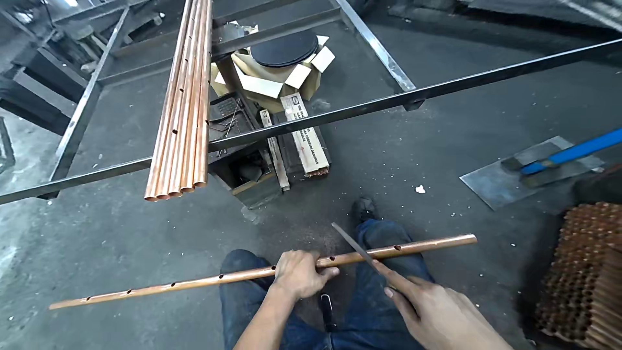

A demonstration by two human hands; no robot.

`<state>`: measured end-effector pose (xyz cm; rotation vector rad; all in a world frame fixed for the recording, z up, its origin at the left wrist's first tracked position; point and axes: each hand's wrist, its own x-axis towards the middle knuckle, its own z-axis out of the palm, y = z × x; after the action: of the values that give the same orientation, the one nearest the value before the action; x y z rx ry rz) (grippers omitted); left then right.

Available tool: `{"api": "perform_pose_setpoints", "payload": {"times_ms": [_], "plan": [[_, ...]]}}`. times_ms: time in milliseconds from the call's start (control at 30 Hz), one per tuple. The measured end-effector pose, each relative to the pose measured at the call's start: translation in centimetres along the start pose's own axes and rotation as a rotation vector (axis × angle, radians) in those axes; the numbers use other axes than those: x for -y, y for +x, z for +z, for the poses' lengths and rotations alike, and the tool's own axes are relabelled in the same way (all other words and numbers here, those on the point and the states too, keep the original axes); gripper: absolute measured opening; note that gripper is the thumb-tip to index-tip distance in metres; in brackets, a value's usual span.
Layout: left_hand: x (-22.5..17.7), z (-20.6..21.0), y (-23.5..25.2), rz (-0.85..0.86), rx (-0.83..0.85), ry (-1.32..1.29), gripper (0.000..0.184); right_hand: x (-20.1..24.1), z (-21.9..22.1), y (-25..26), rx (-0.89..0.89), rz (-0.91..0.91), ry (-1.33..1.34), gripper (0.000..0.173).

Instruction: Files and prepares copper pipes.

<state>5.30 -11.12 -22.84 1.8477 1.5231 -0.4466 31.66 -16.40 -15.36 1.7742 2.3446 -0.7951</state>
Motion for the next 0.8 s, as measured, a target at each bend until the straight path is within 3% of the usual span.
{"api": "perform_pose_setpoints", "payload": {"times_ms": [100, 233, 367, 533, 633, 767, 800], "plan": [[-0.7, -1.2, 0.8, -0.127, 0.113, -0.008, 0.042, 1.2, -0.5, -1.3, 0.079, -0.033, -0.026, 0.049], [-1.0, -2.4, 1.5, -0.215, 0.212, -0.059, 0.035, 2.0, -0.5, -3.4, 0.153, -0.07, -0.08, 0.048], [-1.2, -2.4, 1.5, -0.206, 0.193, -0.06, 0.034, 2.2, 0.3, -3.6, 0.205, -0.083, -0.095, 0.049], [-1.4, -1.8, 1.7, -0.222, 0.128, -0.023, 0.034, 4.5, 2.0, 4.1, 0.16, -0.062, -0.19, 0.052], [-1.7, -1.2, 1.2, -0.218, 0.092, 0.013, 0.031, 6.3, 0.3, 9.2, 0.364, 0.014, -0.237, 0.051], [-1.6, -0.8, 1.0, -0.217, 0.073, 0.021, 0.033, 4.7, -0.8, 4.6, 0.09, -0.076, -0.187, 0.049], [-1.6, -0.9, 1.0, -0.218, 0.078, 0.021, 0.035, 4.6, -1.6, 2.5, 0.106, -0.078, -0.15, 0.049]]}}
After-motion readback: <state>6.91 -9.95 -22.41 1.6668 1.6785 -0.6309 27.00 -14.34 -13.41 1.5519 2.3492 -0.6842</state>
